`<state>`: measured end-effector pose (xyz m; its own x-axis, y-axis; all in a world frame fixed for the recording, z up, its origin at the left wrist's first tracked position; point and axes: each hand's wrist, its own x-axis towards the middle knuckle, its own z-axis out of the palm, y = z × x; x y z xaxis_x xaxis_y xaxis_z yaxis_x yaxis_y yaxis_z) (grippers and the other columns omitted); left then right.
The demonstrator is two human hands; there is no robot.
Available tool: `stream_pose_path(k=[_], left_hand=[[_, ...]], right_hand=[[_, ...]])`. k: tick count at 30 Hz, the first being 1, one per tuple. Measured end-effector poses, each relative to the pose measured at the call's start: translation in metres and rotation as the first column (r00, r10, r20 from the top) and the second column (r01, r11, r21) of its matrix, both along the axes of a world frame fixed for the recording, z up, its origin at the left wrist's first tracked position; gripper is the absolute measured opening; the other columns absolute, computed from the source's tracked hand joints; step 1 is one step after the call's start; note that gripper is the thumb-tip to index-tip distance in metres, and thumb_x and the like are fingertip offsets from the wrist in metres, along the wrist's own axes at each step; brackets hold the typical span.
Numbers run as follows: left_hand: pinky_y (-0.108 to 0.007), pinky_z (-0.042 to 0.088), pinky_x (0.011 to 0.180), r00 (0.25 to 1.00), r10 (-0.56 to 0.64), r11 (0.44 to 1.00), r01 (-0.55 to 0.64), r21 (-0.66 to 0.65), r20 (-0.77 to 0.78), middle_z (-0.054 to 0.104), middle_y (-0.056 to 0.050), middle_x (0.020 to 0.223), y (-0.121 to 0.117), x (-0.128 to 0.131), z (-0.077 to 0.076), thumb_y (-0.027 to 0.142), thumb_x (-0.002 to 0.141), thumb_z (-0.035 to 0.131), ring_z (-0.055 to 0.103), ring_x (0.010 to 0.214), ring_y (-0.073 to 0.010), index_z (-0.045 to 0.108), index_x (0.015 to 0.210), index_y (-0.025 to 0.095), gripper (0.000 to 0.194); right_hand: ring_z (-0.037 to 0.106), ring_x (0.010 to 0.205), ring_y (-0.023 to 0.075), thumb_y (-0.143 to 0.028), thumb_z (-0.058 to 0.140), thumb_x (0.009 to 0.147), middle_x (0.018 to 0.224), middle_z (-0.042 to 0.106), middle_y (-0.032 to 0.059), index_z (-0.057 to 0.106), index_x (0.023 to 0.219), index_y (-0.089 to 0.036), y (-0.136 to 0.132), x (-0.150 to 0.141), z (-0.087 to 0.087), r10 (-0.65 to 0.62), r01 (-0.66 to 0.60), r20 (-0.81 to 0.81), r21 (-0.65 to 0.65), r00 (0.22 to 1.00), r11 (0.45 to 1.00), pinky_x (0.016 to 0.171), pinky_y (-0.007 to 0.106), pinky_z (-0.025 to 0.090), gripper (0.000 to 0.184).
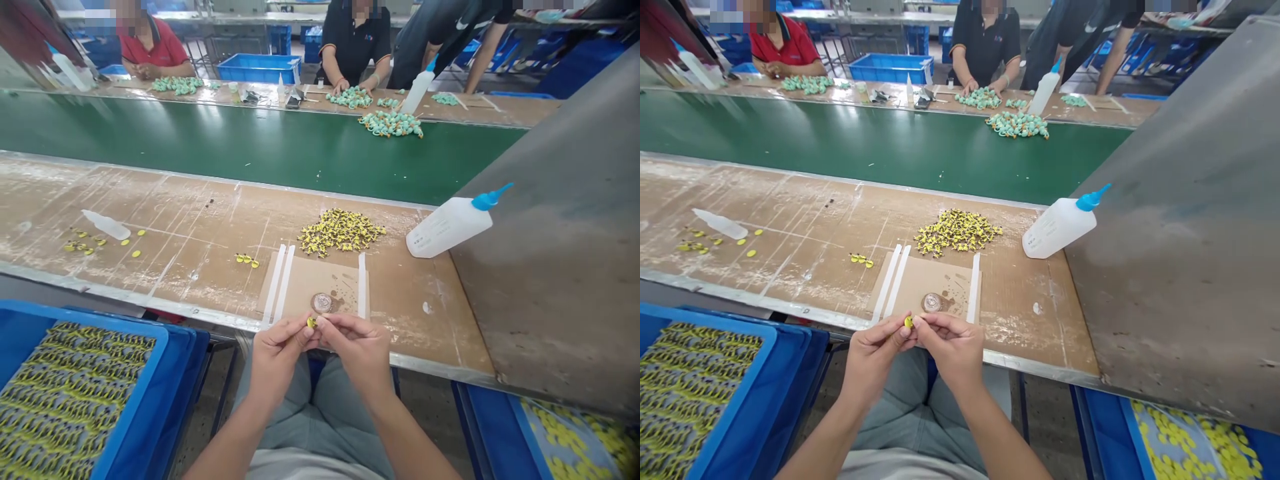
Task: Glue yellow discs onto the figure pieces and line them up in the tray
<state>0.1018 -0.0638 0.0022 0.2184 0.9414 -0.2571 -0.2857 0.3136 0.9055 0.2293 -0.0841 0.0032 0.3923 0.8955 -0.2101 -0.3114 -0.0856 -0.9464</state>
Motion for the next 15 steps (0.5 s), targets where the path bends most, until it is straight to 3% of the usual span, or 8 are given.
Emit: stream_pose_path(k=[9, 15], left_hand=[[-0.028, 0.063, 0.069, 0.998, 0.031, 0.996, -0.026, 0.08, -0.062, 0.07, -0.004, 0.081, 0.004, -0.038, -0.005, 0.026, 0.08, 0.074, 0.071, 0.075, -0.0171, 0.079, 0.101, 0.024, 0.021], [-0.031, 0.063, 0.07, 0.983, 0.12, 0.99, -0.108, 0.092, -0.136, 0.071, -0.005, 0.083, 0.009, -0.069, -0.008, 0.03, 0.082, 0.072, 0.07, 0.075, -0.0186, 0.078, 0.104, 0.02, 0.025]], right_hand=[[0.07, 0.052, 0.0177, -0.03, 0.088, 0.062, 0.066, 0.075, 0.0055, 0.077, 0.072, -0.016, 0.01, -0.034, -0.007, 0.013, -0.014, -0.025, -0.04, 1.0, 0.999, 0.052, 0.025, 0.063, 0.02], [0.068, 0.05, 0.0159, -0.036, 0.088, 0.06, 0.063, 0.074, 0.0061, 0.077, 0.072, -0.015, 0.027, -0.068, -0.013, 0.066, -0.073, -0.079, -0.092, 0.995, 0.993, 0.052, 0.025, 0.062, 0.026]])
